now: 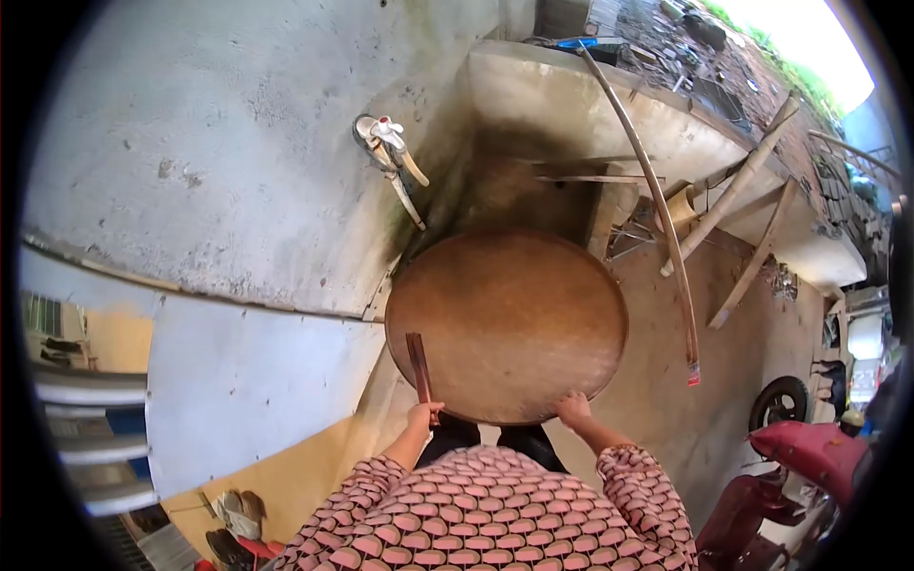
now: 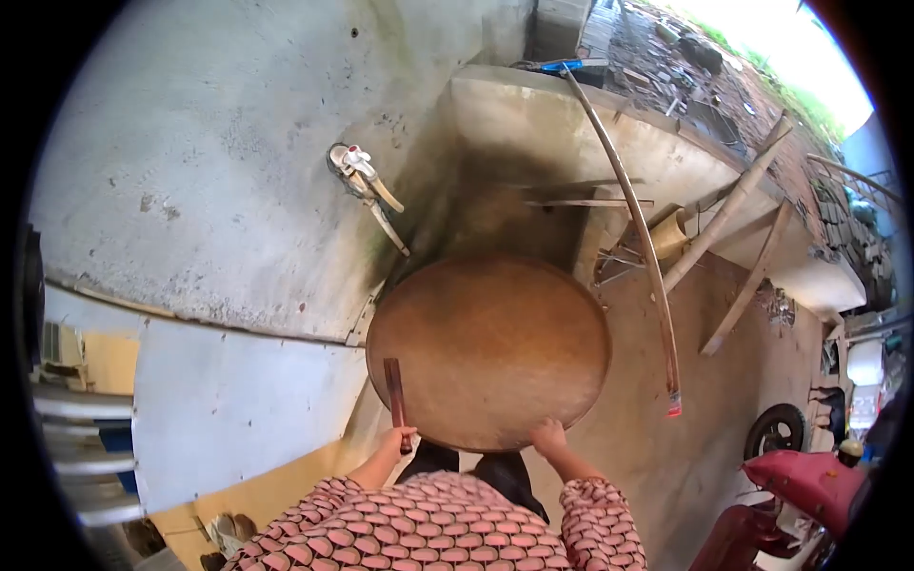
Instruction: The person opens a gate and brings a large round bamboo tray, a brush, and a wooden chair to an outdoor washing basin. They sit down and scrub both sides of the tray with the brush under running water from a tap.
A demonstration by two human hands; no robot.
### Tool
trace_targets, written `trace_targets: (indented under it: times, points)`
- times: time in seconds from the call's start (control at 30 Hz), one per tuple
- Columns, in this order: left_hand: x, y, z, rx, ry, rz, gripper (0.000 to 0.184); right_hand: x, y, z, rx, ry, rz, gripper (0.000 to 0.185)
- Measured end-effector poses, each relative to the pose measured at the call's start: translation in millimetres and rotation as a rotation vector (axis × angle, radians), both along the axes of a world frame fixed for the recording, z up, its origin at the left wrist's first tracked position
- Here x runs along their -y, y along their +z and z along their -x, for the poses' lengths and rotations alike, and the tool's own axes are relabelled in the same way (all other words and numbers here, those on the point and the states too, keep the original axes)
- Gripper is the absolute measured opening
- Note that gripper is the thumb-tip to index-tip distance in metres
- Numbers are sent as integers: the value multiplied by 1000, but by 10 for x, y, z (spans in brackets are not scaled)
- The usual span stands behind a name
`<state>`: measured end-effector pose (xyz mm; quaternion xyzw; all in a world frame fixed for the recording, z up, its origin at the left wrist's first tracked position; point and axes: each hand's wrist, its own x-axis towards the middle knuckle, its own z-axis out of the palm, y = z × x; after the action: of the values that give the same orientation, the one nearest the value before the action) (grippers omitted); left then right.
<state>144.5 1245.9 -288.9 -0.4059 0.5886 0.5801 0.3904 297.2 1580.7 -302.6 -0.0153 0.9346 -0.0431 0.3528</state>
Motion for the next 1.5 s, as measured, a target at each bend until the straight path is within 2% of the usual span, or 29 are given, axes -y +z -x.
trace_targets:
  times: [0.07, 0.1, 0.17, 0.23, 0.33, 0.47, 0.53, 0.67, 0.77, 0.87, 0.9, 0.93, 1.0, 1.03, 1.13, 1.3, 1.4, 1.47, 1.5]
  points:
    - [190, -134, 142, 50, -72, 36, 19, 100, 48, 34, -35, -124, -46, 18]
    - [232, -190, 211, 97, -84, 68, 19, 134, -148, -12, 32, -205, -61, 17]
    - [269, -242, 332, 206, -79, 70, 22, 197, -325, -117, 100, -218, -50, 18]
    - [302, -518, 350, 251, -30, 62, 22, 255, -550, -210, 164, -236, -26, 20]
    - [290, -883, 326, 298, 14, 74, 20, 358, -917, -431, 79, -229, -4, 16]
    - [253, -1260, 255, 279, -18, 137, 19, 438, -1303, -515, 110, -216, 39, 13]
    - [223, -1462, 243, 145, 8, 71, 18, 428, -1524, -471, 144, -227, 56, 12]
    - [79, -1868, 219, 142, 21, 158, 22, 249, -1995, -345, 105, -279, 102, 12]
    - [0, -2153, 163, 99, -32, 162, 23, 64, -2264, -246, 70, -307, 34, 12]
    - [-162, -2155, 161, 121, 5, 139, 23, -64, -2475, -291, 5, -423, -9, 9]
    - [-185, -2175, 125, 104, 9, 148, 24, -99, -2455, -260, 28, -536, 14, 10]
    - [-188, -2175, 102, 110, 9, 146, 24, -124, -2416, -231, 34, -535, 10, 10]
    - [-188, -2160, 97, 157, -15, 102, 27, -160, -2263, -116, -205, -875, 121, 15]
    - [-233, -2116, 115, 136, -24, 104, 29, -182, -2004, 42, -182, -808, 149, 23]
    - [-290, -2062, 176, 188, -81, 105, 29, -210, -1775, 263, -120, -827, 197, 27]
    - [-368, -1883, 234, 124, -95, 69, 24, -132, -1786, 470, -160, -858, 282, 21]
    - [-401, -1678, 267, 75, -51, 53, 21, -13, -1800, 611, -11, -912, 386, 19]
    - [-413, -1504, 301, 142, -58, -15, 21, 49, -1835, 691, -18, -845, 428, 18]
    - [-420, -1405, 305, 133, -52, -19, 21, 100, -1665, 818, 45, -876, 505, 18]
